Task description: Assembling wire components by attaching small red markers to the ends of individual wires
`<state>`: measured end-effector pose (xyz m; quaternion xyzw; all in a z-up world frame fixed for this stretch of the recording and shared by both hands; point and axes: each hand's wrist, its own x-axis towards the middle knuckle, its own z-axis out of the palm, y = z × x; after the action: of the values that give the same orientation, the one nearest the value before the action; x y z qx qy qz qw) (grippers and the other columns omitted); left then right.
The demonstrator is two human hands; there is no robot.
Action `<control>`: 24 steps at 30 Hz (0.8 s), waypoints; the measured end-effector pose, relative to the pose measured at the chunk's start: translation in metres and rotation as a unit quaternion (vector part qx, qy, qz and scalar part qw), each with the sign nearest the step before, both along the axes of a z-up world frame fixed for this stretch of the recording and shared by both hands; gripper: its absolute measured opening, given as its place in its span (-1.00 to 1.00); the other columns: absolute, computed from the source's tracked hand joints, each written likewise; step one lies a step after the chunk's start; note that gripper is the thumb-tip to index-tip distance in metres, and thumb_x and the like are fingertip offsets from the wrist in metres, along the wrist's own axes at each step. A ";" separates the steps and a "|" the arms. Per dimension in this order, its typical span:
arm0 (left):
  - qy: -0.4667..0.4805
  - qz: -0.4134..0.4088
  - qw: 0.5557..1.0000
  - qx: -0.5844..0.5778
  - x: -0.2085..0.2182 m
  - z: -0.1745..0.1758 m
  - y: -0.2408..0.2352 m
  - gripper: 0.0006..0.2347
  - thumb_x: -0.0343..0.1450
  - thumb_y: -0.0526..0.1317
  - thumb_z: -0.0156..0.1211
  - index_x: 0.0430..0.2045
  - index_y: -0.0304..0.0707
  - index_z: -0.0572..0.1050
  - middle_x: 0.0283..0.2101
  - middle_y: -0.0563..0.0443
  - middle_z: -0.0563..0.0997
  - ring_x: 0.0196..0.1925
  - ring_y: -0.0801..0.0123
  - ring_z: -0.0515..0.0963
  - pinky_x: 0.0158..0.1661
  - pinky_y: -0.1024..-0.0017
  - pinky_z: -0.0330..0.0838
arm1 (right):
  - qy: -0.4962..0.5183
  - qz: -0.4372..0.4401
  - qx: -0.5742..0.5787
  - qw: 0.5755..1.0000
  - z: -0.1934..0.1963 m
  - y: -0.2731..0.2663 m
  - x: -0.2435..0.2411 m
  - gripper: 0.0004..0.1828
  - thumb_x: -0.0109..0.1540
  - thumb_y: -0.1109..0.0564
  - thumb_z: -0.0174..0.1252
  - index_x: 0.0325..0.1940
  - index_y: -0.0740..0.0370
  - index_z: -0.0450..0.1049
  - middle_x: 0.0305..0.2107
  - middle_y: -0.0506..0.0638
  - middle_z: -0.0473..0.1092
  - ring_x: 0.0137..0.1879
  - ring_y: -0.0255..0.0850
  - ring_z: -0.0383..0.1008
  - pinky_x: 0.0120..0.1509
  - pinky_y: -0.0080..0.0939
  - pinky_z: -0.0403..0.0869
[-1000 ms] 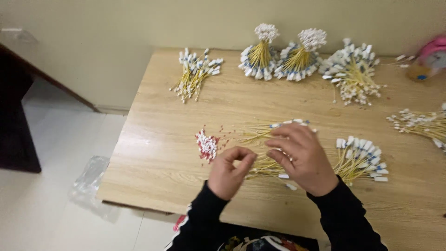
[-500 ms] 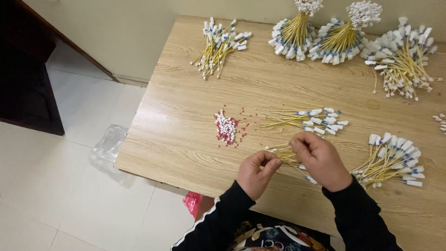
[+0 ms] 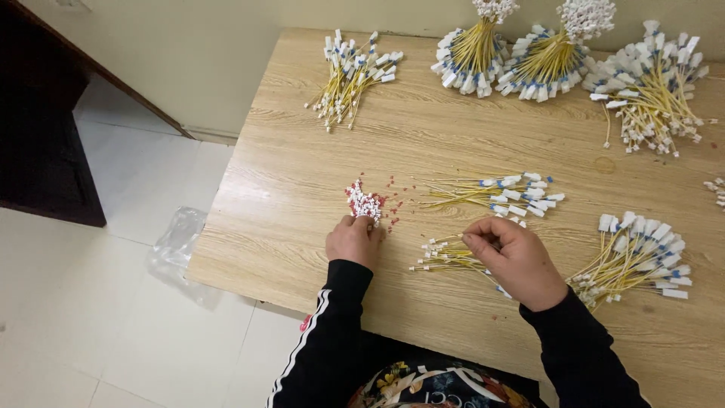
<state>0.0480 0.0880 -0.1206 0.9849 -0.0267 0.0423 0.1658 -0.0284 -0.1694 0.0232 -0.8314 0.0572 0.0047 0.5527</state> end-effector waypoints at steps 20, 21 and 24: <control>0.141 -0.056 0.693 -0.705 -0.030 0.097 -0.067 -0.81 0.31 -0.40 0.30 -0.25 -0.45 0.53 -0.26 -0.28 0.65 -0.28 0.20 0.67 -0.18 0.36 0.57 | -0.170 0.042 -0.029 0.984 0.064 0.020 -0.001 -0.90 0.15 0.21 0.24 -0.27 0.16 0.63 -0.59 0.02 0.44 -0.41 -0.22 0.45 -0.22 -0.23 0.43; 0.164 -0.048 0.659 -0.732 -0.035 0.105 -0.070 -0.82 0.32 -0.40 0.28 -0.24 -0.46 0.53 -0.25 -0.28 0.65 -0.27 0.20 0.68 -0.18 0.39 0.57 | -0.176 0.043 -0.028 0.983 0.067 0.021 -0.002 -0.90 0.16 0.20 0.24 -0.26 0.17 0.63 -0.59 0.03 0.44 -0.41 -0.20 0.46 -0.22 -0.22 0.44; 0.193 -0.021 0.597 -0.779 -0.041 0.107 -0.076 -0.82 0.34 -0.43 0.22 -0.21 -0.48 0.53 -0.26 -0.28 0.64 -0.29 0.20 0.68 -0.20 0.38 0.61 | -0.167 0.016 -0.022 0.986 0.075 0.021 -0.006 -0.92 0.12 0.24 0.27 -0.30 0.20 0.62 -0.62 0.04 0.43 -0.44 -0.24 0.46 -0.29 -0.25 0.44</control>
<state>0.0066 0.0116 -0.0134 0.4660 0.0281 -0.1478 0.8719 -0.0347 -0.1488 0.0981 -0.8332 -0.0491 -0.1271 0.5360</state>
